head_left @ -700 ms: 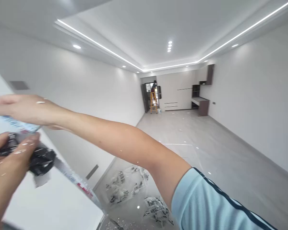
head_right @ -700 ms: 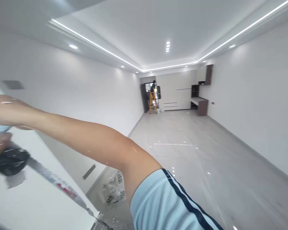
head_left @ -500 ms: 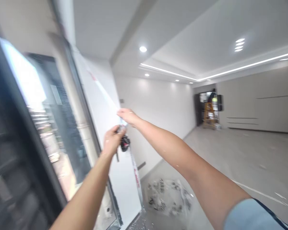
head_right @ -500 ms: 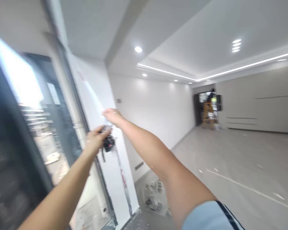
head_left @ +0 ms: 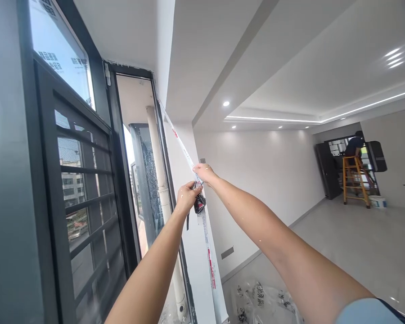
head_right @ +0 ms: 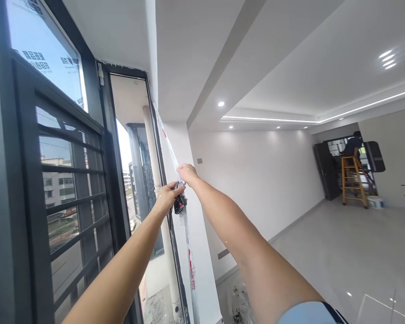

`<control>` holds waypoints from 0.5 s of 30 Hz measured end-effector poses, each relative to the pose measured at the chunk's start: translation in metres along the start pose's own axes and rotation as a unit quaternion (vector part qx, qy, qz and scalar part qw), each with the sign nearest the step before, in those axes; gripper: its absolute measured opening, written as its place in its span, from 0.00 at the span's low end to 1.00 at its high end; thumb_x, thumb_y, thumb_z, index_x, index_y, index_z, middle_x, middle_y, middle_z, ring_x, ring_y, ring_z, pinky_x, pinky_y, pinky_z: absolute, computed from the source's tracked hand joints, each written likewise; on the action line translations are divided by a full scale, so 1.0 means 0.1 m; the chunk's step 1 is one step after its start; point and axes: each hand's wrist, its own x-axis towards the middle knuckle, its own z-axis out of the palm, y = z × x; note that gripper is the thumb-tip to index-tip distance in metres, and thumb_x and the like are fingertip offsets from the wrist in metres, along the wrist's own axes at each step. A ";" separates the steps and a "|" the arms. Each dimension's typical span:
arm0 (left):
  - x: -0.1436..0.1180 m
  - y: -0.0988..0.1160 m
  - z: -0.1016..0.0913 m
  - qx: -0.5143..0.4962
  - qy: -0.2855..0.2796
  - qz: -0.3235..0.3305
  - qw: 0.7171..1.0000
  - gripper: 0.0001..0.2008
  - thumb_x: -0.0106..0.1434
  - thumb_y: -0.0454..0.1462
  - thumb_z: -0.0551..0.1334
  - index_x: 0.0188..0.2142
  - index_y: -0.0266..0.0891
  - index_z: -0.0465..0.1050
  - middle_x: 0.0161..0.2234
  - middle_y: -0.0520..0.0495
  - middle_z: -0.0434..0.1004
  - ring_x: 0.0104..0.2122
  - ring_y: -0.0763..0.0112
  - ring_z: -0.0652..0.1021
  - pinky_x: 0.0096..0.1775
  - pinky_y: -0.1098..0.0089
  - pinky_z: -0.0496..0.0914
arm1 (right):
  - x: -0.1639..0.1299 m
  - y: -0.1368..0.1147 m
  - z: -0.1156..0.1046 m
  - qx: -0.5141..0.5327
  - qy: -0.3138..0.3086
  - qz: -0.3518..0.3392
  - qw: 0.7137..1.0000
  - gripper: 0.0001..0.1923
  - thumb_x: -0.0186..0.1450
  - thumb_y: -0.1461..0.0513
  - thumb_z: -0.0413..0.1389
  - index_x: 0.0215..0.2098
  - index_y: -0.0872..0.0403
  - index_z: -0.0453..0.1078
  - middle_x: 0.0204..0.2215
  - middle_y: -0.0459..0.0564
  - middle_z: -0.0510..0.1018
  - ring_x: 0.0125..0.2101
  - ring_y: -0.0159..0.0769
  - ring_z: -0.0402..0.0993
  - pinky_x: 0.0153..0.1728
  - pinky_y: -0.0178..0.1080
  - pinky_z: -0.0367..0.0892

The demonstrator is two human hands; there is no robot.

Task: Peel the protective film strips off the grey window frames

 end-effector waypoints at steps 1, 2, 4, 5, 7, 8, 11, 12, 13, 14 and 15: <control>-0.02 0.04 -0.01 0.001 0.002 0.001 1.000 0.11 0.49 0.43 0.64 0.25 0.38 0.69 0.19 0.56 0.65 0.20 0.76 0.65 0.25 0.73 0.56 | -0.03 -0.04 -0.01 -0.007 0.002 -0.004 1.000 0.06 0.59 0.62 0.53 0.28 0.56 0.69 0.19 0.44 0.66 0.22 0.26 0.58 0.25 0.30 0.54; -0.05 0.08 -0.03 0.003 0.005 0.002 1.000 0.11 0.49 0.43 0.64 0.26 0.38 0.69 0.19 0.56 0.65 0.20 0.76 0.64 0.25 0.73 0.56 | -0.06 -0.08 -0.01 -0.012 0.003 -0.008 1.000 0.06 0.60 0.62 0.53 0.28 0.56 0.69 0.20 0.43 0.65 0.22 0.26 0.58 0.25 0.30 0.54; -0.11 0.16 -0.06 0.008 0.012 0.004 1.000 0.11 0.49 0.43 0.65 0.26 0.38 0.70 0.19 0.57 0.64 0.20 0.76 0.64 0.25 0.73 0.56 | -0.13 -0.16 -0.01 -0.014 0.001 -0.012 1.000 0.06 0.60 0.62 0.52 0.28 0.56 0.68 0.20 0.43 0.65 0.22 0.26 0.58 0.25 0.30 0.54; -0.14 0.19 -0.07 0.011 0.016 0.004 1.000 0.11 0.49 0.43 0.65 0.26 0.38 0.70 0.19 0.57 0.64 0.20 0.77 0.64 0.25 0.73 0.56 | -0.16 -0.19 0.00 -0.013 -0.001 -0.013 1.000 0.06 0.60 0.62 0.52 0.27 0.56 0.68 0.20 0.43 0.65 0.21 0.26 0.58 0.25 0.31 0.54; -0.21 0.26 -0.09 0.014 0.023 0.006 1.000 0.11 0.49 0.43 0.65 0.26 0.38 0.70 0.19 0.57 0.65 0.20 0.77 0.64 0.25 0.73 0.56 | -0.21 -0.25 0.01 -0.007 -0.003 -0.013 1.000 0.06 0.60 0.62 0.52 0.27 0.56 0.67 0.19 0.43 0.64 0.21 0.26 0.58 0.25 0.31 0.54; -0.25 0.29 -0.09 0.013 0.024 0.007 1.000 0.11 0.49 0.43 0.66 0.25 0.38 0.70 0.19 0.57 0.65 0.20 0.77 0.64 0.25 0.73 0.56 | -0.24 -0.27 0.01 -0.003 -0.003 -0.013 1.000 0.06 0.60 0.62 0.52 0.27 0.56 0.67 0.19 0.43 0.64 0.20 0.26 0.58 0.25 0.31 0.53; -0.34 0.36 -0.14 0.001 0.005 -0.002 1.000 0.13 0.48 0.46 0.67 0.27 0.39 0.72 0.20 0.56 0.67 0.21 0.77 0.66 0.26 0.73 0.58 | -0.31 -0.33 -0.01 0.000 -0.004 -0.018 1.000 0.06 0.60 0.62 0.52 0.27 0.56 0.67 0.20 0.43 0.65 0.20 0.26 0.57 0.24 0.31 0.53; -0.35 0.37 -0.18 -0.004 -0.003 -0.011 1.000 0.15 0.47 0.47 0.68 0.28 0.39 0.73 0.21 0.55 0.69 0.22 0.76 0.67 0.27 0.73 0.60 | -0.33 -0.35 -0.03 -0.004 -0.001 -0.025 1.000 0.06 0.60 0.62 0.52 0.26 0.56 0.67 0.20 0.43 0.65 0.21 0.26 0.57 0.24 0.31 0.53; -0.35 0.38 -0.23 -0.009 -0.007 -0.022 1.000 0.18 0.46 0.49 0.68 0.30 0.38 0.74 0.22 0.54 0.71 0.22 0.75 0.69 0.27 0.73 0.61 | -0.35 -0.36 -0.05 -0.012 0.003 -0.033 0.999 0.07 0.60 0.62 0.52 0.26 0.56 0.67 0.21 0.44 0.66 0.21 0.26 0.58 0.24 0.30 0.53; -0.32 0.38 -0.30 -0.014 -0.005 -0.034 0.999 0.21 0.45 0.51 0.68 0.32 0.38 0.75 0.24 0.53 0.73 0.23 0.74 0.70 0.28 0.72 0.63 | -0.37 -0.38 -0.08 -0.021 0.007 -0.041 0.999 0.07 0.60 0.62 0.52 0.25 0.56 0.67 0.21 0.44 0.66 0.22 0.26 0.58 0.24 0.30 0.53; -0.29 0.38 -0.37 -0.019 0.005 -0.046 0.999 0.24 0.45 0.54 0.67 0.34 0.37 0.75 0.24 0.51 0.74 0.23 0.72 0.71 0.29 0.71 0.64 | -0.39 -0.40 -0.10 -0.029 0.009 -0.048 0.998 0.08 0.60 0.62 0.52 0.24 0.56 0.66 0.22 0.44 0.66 0.23 0.26 0.58 0.24 0.30 0.53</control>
